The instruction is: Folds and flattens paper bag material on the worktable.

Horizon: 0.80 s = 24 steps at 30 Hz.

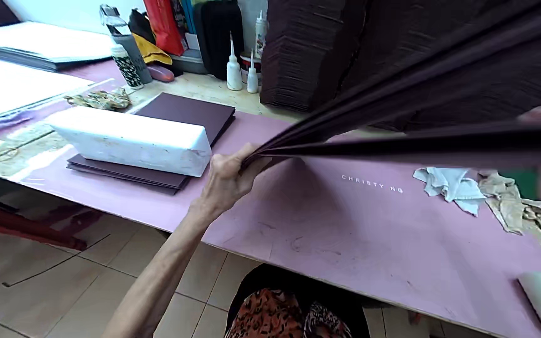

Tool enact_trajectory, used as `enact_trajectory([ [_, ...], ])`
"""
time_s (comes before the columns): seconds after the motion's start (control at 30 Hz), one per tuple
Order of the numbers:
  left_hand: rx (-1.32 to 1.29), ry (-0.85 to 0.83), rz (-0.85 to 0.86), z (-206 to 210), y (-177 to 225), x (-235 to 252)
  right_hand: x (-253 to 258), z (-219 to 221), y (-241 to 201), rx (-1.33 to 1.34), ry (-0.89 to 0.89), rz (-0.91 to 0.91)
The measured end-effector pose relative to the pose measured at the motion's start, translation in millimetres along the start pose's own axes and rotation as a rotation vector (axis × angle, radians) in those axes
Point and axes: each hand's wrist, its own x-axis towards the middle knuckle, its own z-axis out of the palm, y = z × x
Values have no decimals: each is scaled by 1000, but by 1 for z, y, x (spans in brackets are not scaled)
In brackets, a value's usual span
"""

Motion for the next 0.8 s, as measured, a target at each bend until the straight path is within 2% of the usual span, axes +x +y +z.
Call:
enact_trajectory([
  [0.03, -34, 49, -7, 1, -5, -1, -11, 13, 17, -2, -21, 31],
  [0.13, -225, 119, -65, 4, -18, -12, -43, 81, 54, -18, -264, 104],
  [0.23, -394, 142, -143, 10, -27, -28, -64, 155, 58, -45, -416, 117],
  [0.37, -596, 162, -222, 21, -39, -55, -92, 209, 60, 284, -487, 232],
  [0.43, -738, 176, -294, 23, -37, -62, -94, 214, 53, 233, -505, 264],
  [0.53, -812, 176, -355, 24, -32, -58, -90, 200, 44, 97, -548, 226],
  [0.7, -935, 28, -472, 20, -27, -35, -99, 176, 38, 281, -492, 337],
  [0.73, -901, -32, -506, 16, -27, -30, -106, 173, 36, 289, -472, 347],
  [0.8, -650, -166, -501, 2, -28, -21, -120, 168, 36, 285, -399, 382],
])
